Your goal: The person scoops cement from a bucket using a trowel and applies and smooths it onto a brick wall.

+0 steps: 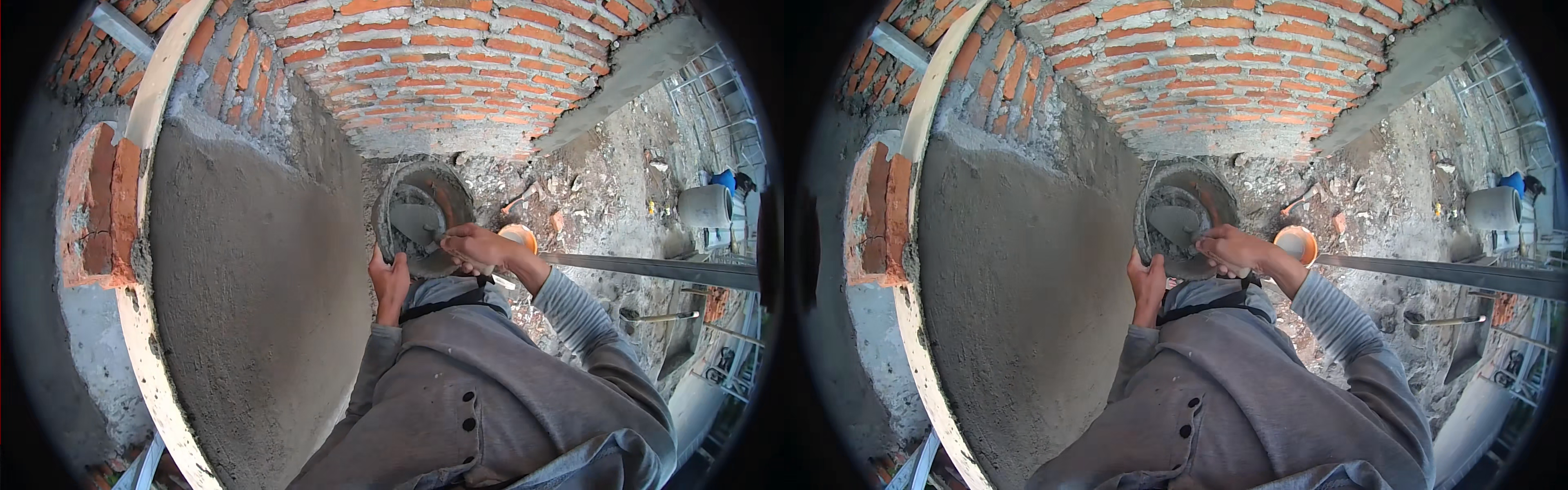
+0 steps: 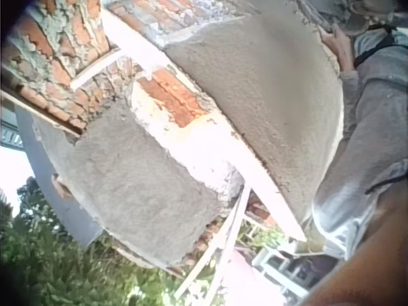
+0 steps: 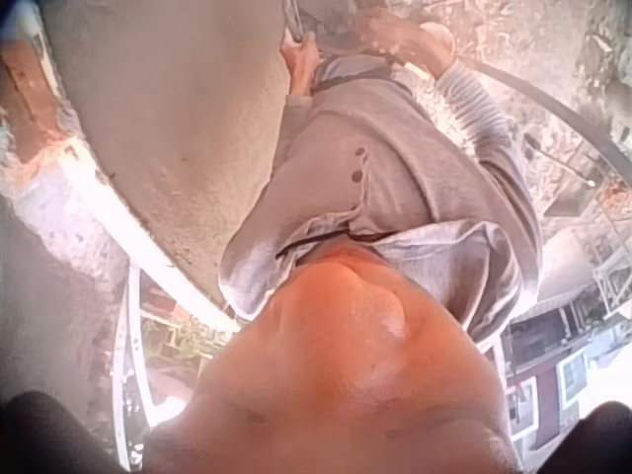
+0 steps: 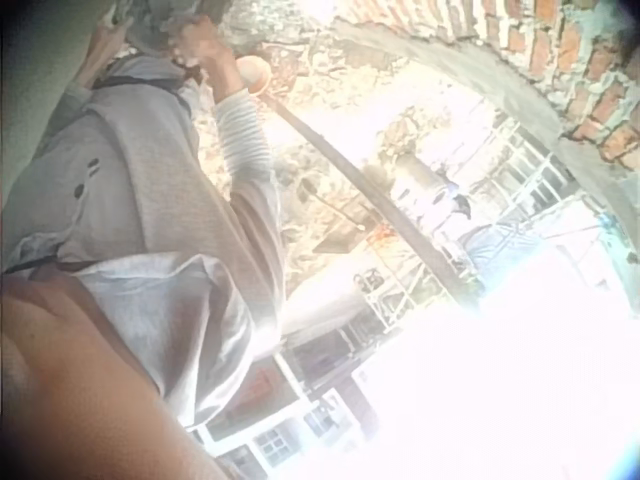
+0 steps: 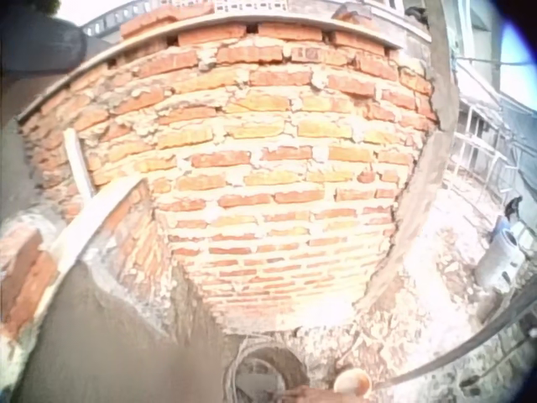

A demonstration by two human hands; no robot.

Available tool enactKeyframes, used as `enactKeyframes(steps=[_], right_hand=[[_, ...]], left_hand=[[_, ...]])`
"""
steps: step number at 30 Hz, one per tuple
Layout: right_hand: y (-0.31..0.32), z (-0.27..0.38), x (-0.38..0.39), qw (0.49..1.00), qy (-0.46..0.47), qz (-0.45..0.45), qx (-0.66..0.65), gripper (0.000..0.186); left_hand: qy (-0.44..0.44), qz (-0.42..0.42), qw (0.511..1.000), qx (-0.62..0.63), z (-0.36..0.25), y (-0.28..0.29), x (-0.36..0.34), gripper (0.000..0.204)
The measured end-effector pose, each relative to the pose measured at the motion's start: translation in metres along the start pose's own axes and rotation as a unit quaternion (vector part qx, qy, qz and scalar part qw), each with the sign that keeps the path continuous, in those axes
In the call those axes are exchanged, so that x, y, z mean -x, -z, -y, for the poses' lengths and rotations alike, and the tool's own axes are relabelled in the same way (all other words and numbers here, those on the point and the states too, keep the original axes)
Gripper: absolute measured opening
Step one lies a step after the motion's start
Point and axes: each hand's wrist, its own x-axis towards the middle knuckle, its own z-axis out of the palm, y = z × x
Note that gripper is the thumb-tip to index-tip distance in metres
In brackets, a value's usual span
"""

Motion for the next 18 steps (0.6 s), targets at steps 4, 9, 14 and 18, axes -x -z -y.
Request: enactKeyframes(steps=[4,9,14,18], right_hand=[[0.012,-0.018,-0.041,0.983,-0.133,0.107,-0.061,0.030],[0.027,-0.012,-0.018,0.918,0.089,-0.107,0.371,0.023],[0.009,-0.028,-0.037,0.731,0.134,-0.213,0.634,0.026],[0.007,-0.112,-0.074,0.729,0.270,-0.167,0.606,0.023]], left_hand=[[0.090,0.046,0.994,0.033,-0.027,0.011,0.009,0.040],[0.001,0.042,0.999,0.019,-0.003,0.015,0.001,0.042],[-0.030,0.072,0.994,-0.074,-0.002,0.021,-0.004,0.055],[0.000,0.074,0.993,-0.091,-0.019,0.015,-0.002,0.058]])
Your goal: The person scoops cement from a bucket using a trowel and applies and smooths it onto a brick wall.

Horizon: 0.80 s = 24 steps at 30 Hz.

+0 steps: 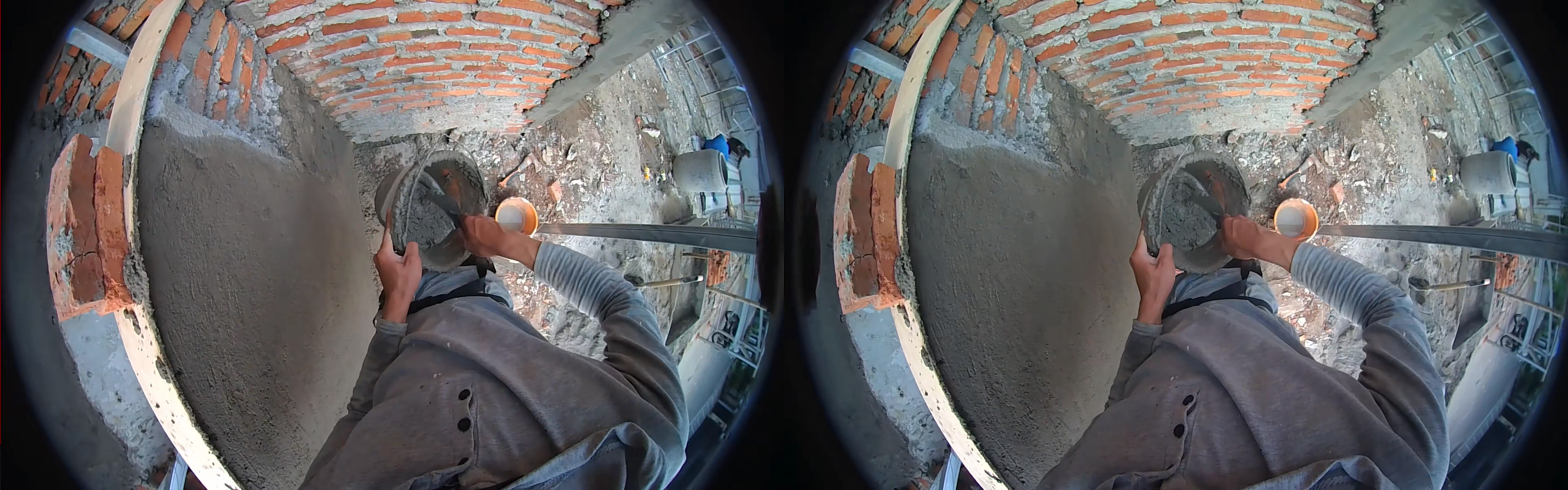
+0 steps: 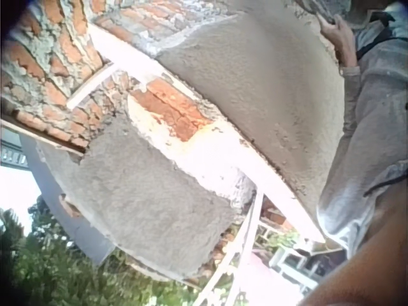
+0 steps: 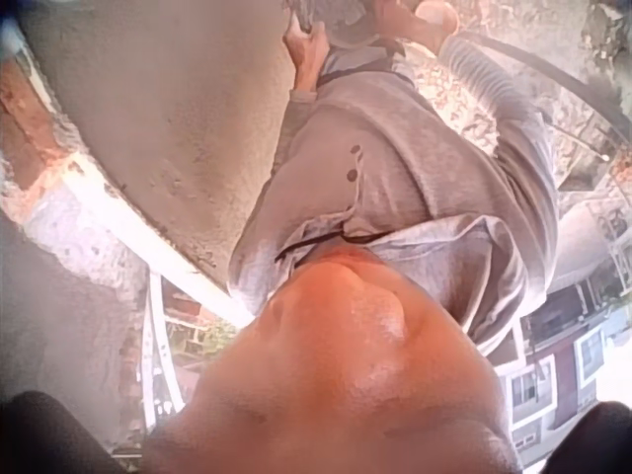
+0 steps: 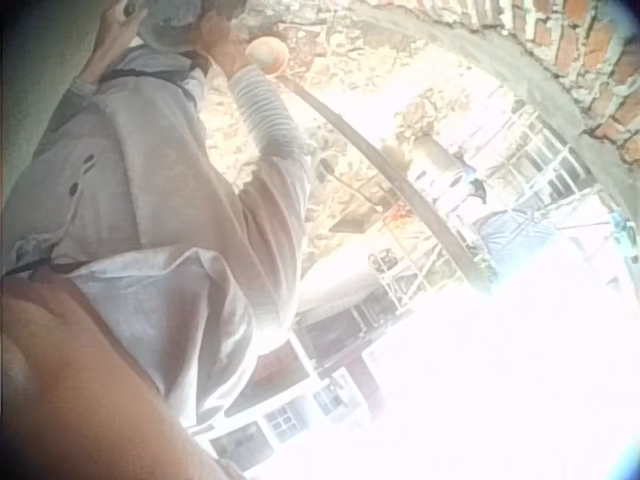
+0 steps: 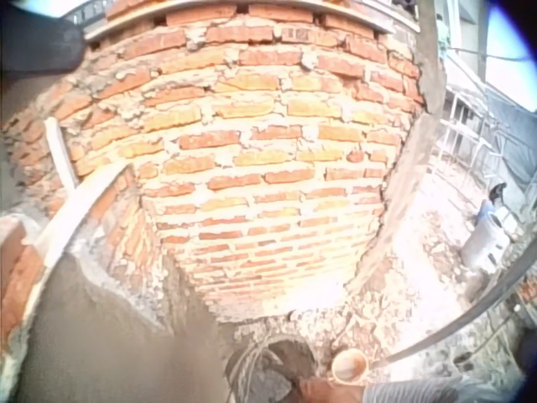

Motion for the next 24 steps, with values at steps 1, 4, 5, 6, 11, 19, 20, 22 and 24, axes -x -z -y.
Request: enactKeyframes(steps=[1,4,5,6,11,19,20,22,24], right_hand=[[0.016,0.006,-0.006,1.000,0.011,0.003,-0.003,0.023],[0.047,0.026,-0.006,0.650,-0.346,0.223,-0.639,0.018],[0.048,0.029,0.000,0.652,-0.340,0.229,-0.638,0.018],[0.050,0.032,0.007,0.600,-0.339,0.193,-0.699,0.017],[0.042,0.029,0.017,0.580,-0.238,0.075,-0.775,0.014],[0.048,0.035,0.005,0.621,-0.205,0.073,-0.753,0.017],[0.049,0.036,0.007,0.619,-0.208,0.074,-0.754,0.017],[0.053,0.040,0.004,0.609,-0.215,0.080,-0.759,0.018],[0.050,0.038,-0.001,0.608,-0.209,0.082,-0.762,0.018]], left_hand=[[-0.019,-0.009,1.000,0.007,-0.002,0.003,-0.002,0.058],[-0.031,-0.015,0.999,0.010,0.009,0.014,-0.005,0.056],[-0.026,-0.017,1.000,0.007,0.007,0.017,-0.007,0.054],[-0.024,-0.025,0.999,0.005,0.005,0.018,-0.007,0.054],[0.101,-0.057,0.967,0.228,0.009,0.007,-0.015,0.038],[0.162,-0.087,0.955,0.233,0.054,0.001,-0.016,0.036],[0.182,-0.073,0.947,0.255,0.049,0.002,-0.014,0.036],[0.203,-0.062,0.938,0.275,0.043,0.004,-0.010,0.035],[0.214,-0.056,0.937,0.268,0.040,0.006,-0.006,0.036]])
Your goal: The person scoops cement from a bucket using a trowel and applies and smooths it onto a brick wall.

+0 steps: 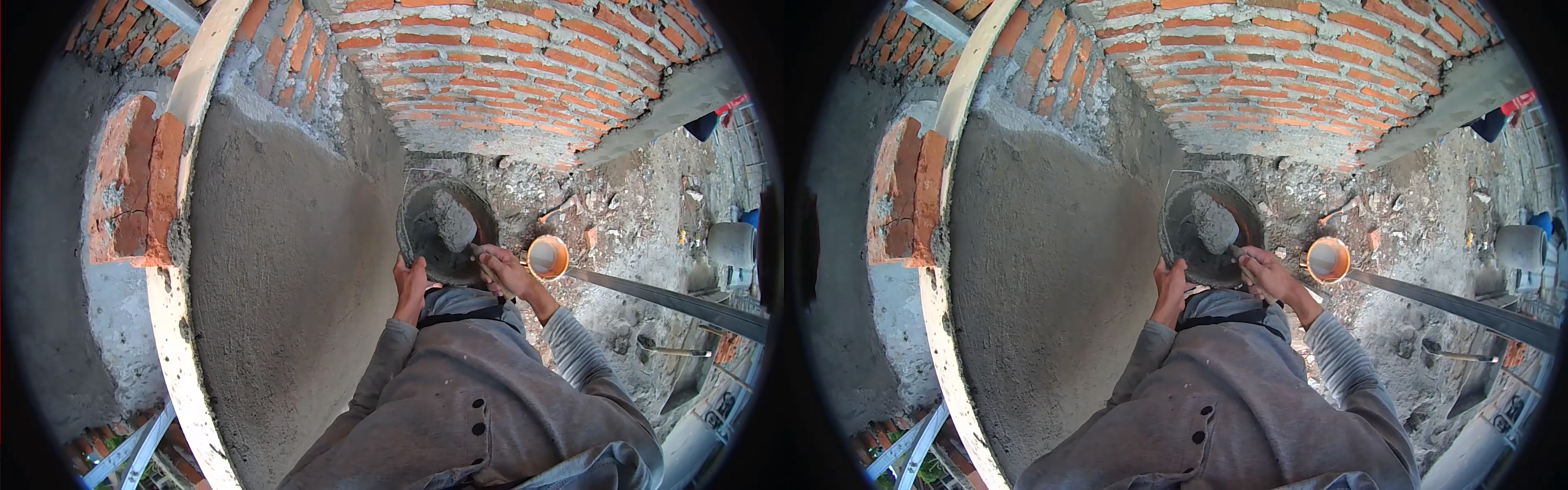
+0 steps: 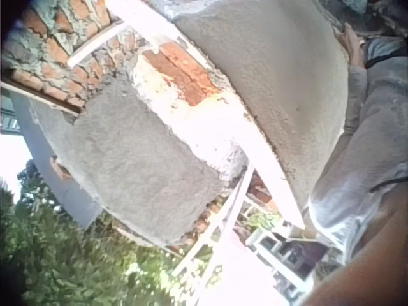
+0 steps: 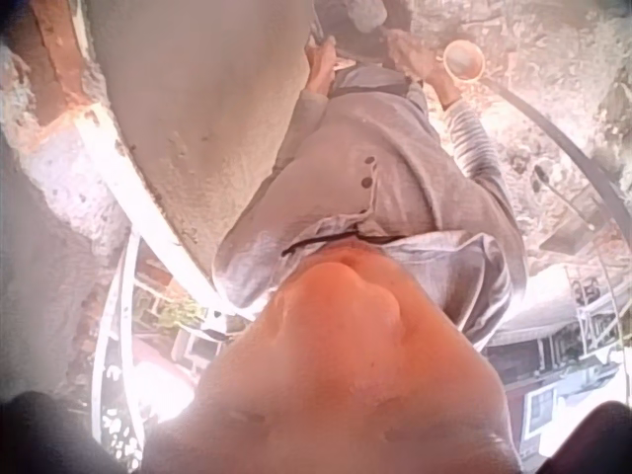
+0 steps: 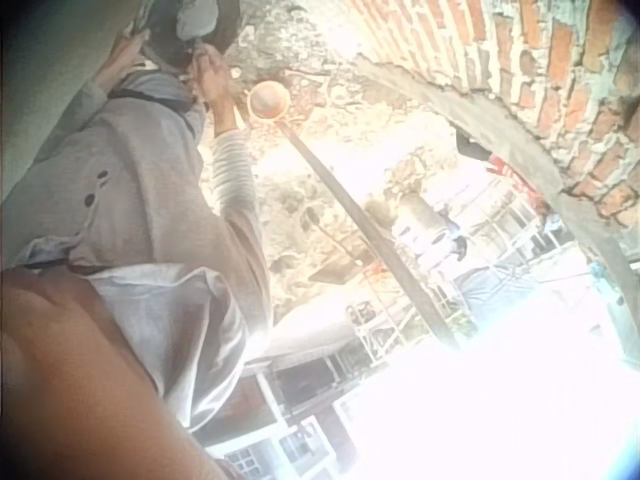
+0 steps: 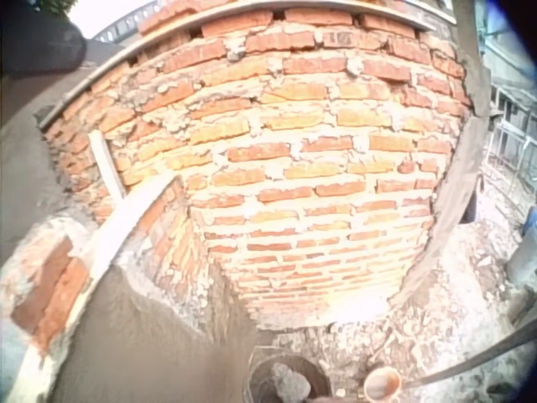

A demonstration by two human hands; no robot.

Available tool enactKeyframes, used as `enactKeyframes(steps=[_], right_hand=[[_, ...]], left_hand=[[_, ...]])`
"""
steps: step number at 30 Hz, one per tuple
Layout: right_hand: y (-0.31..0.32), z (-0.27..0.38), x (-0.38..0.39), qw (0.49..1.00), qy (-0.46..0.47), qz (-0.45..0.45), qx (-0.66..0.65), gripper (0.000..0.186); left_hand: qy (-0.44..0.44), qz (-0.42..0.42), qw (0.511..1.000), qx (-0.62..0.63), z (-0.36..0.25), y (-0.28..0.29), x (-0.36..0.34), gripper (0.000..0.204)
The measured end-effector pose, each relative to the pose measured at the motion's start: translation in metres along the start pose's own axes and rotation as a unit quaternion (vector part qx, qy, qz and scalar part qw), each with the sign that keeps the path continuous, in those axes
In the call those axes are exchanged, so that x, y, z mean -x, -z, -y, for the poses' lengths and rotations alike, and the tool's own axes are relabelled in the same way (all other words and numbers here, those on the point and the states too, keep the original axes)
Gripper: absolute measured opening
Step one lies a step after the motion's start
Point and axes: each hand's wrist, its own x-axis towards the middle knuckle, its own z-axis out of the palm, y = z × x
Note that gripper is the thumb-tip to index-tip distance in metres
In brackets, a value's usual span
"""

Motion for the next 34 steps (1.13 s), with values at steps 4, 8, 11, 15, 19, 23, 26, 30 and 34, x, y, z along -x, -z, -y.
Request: enactKeyframes(steps=[4,8,11,15,19,23,26,30,34], right_hand=[[-0.020,0.022,-0.006,0.998,0.032,-0.008,-0.058,0.021],[-0.030,0.063,0.002,0.978,0.130,-0.069,-0.145,0.026],[-0.022,0.080,-0.011,0.928,0.273,-0.240,-0.081,0.024],[-0.024,0.087,-0.049,0.827,0.388,-0.395,-0.096,0.022],[-0.062,0.064,-0.109,0.743,0.410,-0.512,-0.137,0.045],[-0.140,0.015,-0.191,0.762,0.386,-0.487,0.184,0.048],[-0.283,0.014,-0.137,0.840,0.465,-0.229,0.157,0.045],[-0.293,0.008,-0.040,0.855,0.511,-0.047,0.076,0.044],[-0.216,-0.003,-0.003,0.850,0.460,-0.168,0.194,0.045]], left_hand=[[0.020,-0.029,0.999,0.015,0.011,0.014,-0.008,0.037],[0.012,-0.048,0.998,0.031,0.025,0.032,-0.014,0.039],[0.013,-0.076,0.997,0.012,0.031,0.046,-0.010,0.042],[0.031,-0.109,0.993,-0.008,0.031,0.059,0.003,0.040],[0.026,-0.108,0.994,0.000,0.041,0.075,0.007,0.035],[0.056,-0.110,0.990,-0.060,0.072,0.081,0.008,0.032],[-0.010,-0.143,0.968,-0.208,0.085,0.115,0.001,0.048],[0.080,-0.060,0.995,-0.026,0.059,0.087,0.022,0.052],[0.075,-0.014,0.996,-0.042,0.086,0.089,0.008,0.052]])
